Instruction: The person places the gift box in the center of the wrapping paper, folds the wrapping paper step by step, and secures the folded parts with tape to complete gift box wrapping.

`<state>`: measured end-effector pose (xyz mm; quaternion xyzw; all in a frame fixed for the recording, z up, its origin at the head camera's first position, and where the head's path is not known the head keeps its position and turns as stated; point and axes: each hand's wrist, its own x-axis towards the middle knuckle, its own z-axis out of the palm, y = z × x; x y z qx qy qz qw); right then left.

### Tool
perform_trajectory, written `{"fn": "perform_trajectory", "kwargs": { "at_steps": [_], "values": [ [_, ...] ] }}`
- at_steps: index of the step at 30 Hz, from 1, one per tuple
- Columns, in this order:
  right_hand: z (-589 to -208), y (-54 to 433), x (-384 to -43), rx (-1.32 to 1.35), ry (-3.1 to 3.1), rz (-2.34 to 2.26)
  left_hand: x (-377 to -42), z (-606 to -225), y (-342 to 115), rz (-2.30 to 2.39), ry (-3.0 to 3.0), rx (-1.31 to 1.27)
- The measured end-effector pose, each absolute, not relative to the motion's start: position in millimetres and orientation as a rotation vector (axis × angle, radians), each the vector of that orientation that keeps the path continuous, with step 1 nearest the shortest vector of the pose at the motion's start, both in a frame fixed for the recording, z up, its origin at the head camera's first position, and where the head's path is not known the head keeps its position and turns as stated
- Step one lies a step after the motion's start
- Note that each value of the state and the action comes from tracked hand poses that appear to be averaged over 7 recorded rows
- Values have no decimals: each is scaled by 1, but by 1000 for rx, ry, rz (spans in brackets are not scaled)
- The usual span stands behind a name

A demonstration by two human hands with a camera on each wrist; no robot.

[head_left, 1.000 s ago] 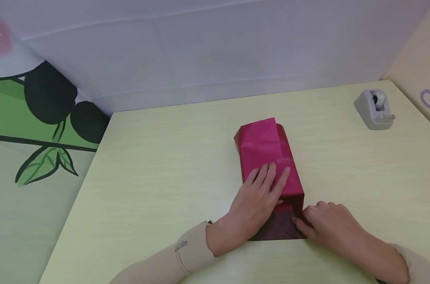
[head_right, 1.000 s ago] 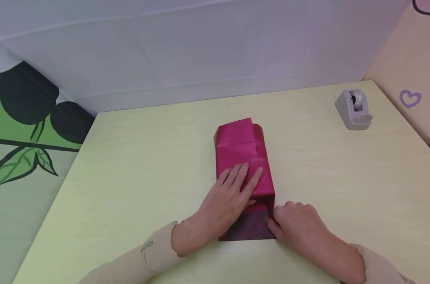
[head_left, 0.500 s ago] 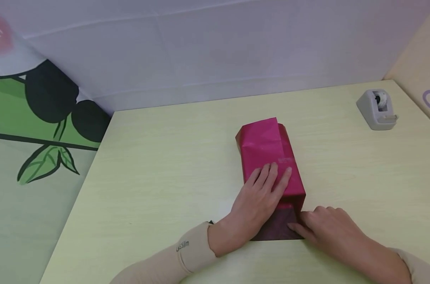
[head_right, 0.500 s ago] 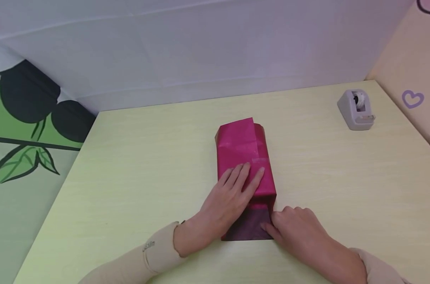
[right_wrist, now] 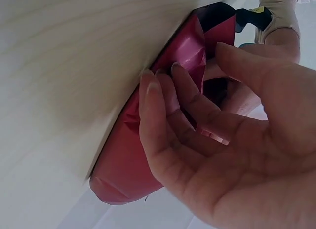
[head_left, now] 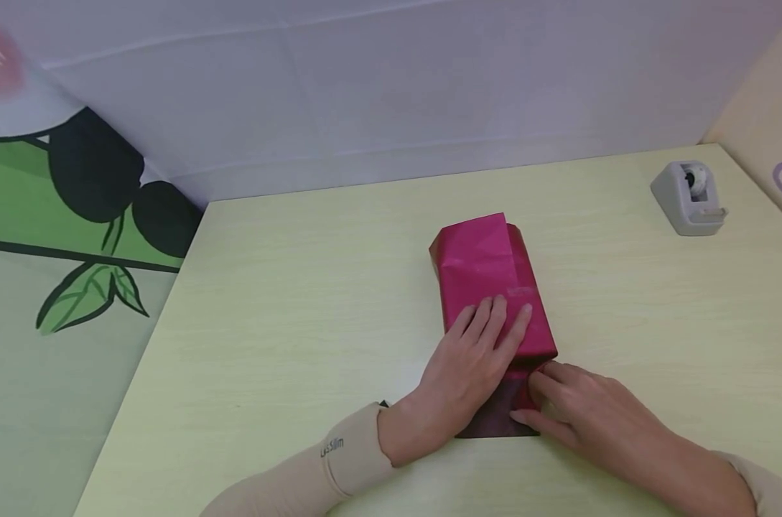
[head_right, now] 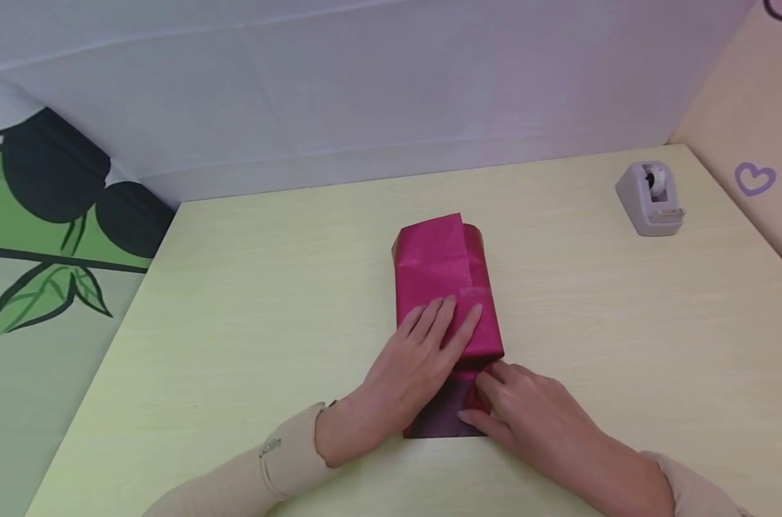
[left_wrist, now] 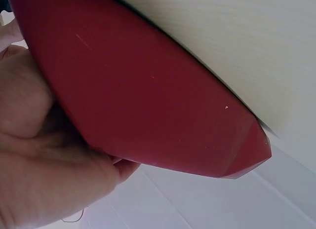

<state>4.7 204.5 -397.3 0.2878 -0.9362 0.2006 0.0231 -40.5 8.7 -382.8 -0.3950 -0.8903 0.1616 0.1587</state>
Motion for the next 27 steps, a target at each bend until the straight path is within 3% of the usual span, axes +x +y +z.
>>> {"fn": "perform_trajectory", "kwargs": {
  "at_steps": [27],
  "values": [
    [-400, 206, -1, 1018, -2640, 600, -43, -385, 8, 373, -2512, -1155]
  ]
}}
